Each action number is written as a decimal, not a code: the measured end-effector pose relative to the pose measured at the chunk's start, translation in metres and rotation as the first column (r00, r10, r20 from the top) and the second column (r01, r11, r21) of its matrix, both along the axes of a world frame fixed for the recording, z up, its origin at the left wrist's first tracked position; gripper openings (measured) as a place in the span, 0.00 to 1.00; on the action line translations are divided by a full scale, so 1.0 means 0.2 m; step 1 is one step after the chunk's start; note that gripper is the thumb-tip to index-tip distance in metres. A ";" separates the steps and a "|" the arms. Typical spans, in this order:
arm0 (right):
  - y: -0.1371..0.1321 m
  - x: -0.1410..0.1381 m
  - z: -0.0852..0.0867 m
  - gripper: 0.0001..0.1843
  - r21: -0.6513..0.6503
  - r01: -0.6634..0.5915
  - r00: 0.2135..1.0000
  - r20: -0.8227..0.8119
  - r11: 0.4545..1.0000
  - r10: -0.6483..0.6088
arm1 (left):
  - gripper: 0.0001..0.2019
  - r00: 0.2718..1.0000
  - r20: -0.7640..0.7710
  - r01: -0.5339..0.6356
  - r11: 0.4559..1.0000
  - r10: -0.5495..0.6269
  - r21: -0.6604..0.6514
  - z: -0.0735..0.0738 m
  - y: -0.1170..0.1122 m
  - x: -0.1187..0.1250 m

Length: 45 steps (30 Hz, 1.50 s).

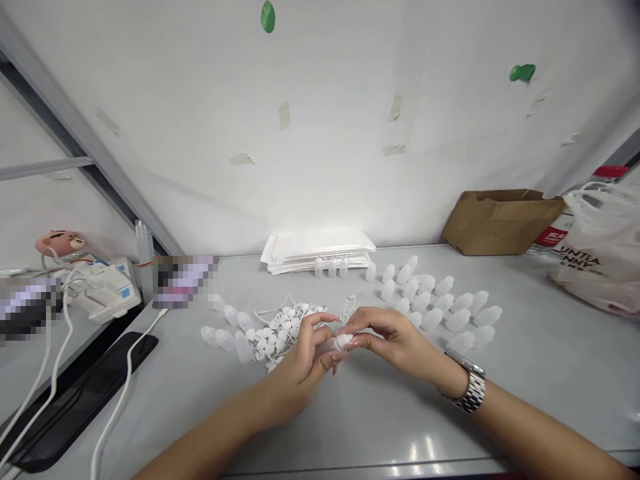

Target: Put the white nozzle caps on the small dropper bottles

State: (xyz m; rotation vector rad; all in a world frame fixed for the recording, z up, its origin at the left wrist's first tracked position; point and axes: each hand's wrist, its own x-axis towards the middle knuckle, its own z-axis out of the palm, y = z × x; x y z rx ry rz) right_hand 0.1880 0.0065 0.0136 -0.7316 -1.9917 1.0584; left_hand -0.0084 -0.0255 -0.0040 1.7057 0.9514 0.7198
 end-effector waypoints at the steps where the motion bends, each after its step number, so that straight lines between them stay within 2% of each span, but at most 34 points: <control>1: 0.00 0.00 0.00 0.06 0.021 0.005 1.000 0.011 1.000 -0.005 | 0.14 0.999 -0.035 -0.001 0.999 0.003 0.045 0.00 0.00 0.00; 3: -0.01 0.00 0.00 0.07 0.081 0.005 0.999 0.043 0.997 -0.008 | 0.19 0.995 -0.100 -0.012 0.984 0.030 0.178 -0.02 0.01 -0.01; 6: -0.02 0.01 0.00 0.09 0.196 -0.003 0.996 0.084 0.981 -0.014 | 0.24 0.987 -0.130 -0.036 0.916 0.095 0.399 -0.05 0.02 -0.02; 10: -0.02 0.00 -0.01 0.12 0.398 0.021 0.994 0.089 0.917 -0.061 | 0.24 0.982 -0.137 -0.032 0.822 0.132 0.568 -0.08 0.04 -0.02; 12: -0.03 0.00 -0.02 0.13 0.481 0.040 0.994 0.073 0.876 -0.085 | 0.22 0.983 -0.117 -0.041 0.794 0.141 0.606 -0.09 0.04 -0.02; 15: -0.03 -0.01 -0.02 0.14 0.506 0.080 0.994 0.023 0.859 -0.107 | 0.17 0.982 -0.085 -0.097 0.832 0.170 0.547 -0.10 0.03 -0.02; 18: -0.03 -0.01 -0.03 0.14 0.457 0.105 0.994 -0.010 0.883 -0.113 | 0.14 0.983 -0.081 -0.109 0.876 0.166 0.469 -0.11 0.02 -0.02; 21: -0.04 -0.01 -0.03 0.13 0.374 0.126 0.992 -0.045 0.919 -0.118 | 0.14 0.985 -0.086 -0.098 0.886 0.153 0.454 -0.10 0.02 -0.03; 26: -0.04 -0.03 -0.03 0.06 0.110 0.188 0.977 -0.126 0.976 -0.174 | 0.13 0.987 -0.026 -0.134 0.895 0.160 0.426 -0.06 0.02 -0.02; 30: -0.04 -0.04 -0.03 0.05 -0.063 0.172 0.971 -0.160 0.983 -0.180 | 0.13 0.988 -0.008 -0.139 0.925 0.152 0.353 -0.04 0.02 -0.02; 36: -0.05 -0.06 -0.04 0.06 -0.183 0.104 0.975 -0.173 0.978 -0.136 | 0.14 0.987 -0.048 -0.127 0.928 0.153 0.349 -0.02 0.03 -0.01; 45: -0.05 -0.06 -0.05 0.06 -0.236 0.071 0.983 -0.147 0.969 -0.108 | 0.13 0.988 -0.080 -0.102 0.954 0.129 0.283 -0.01 0.02 0.00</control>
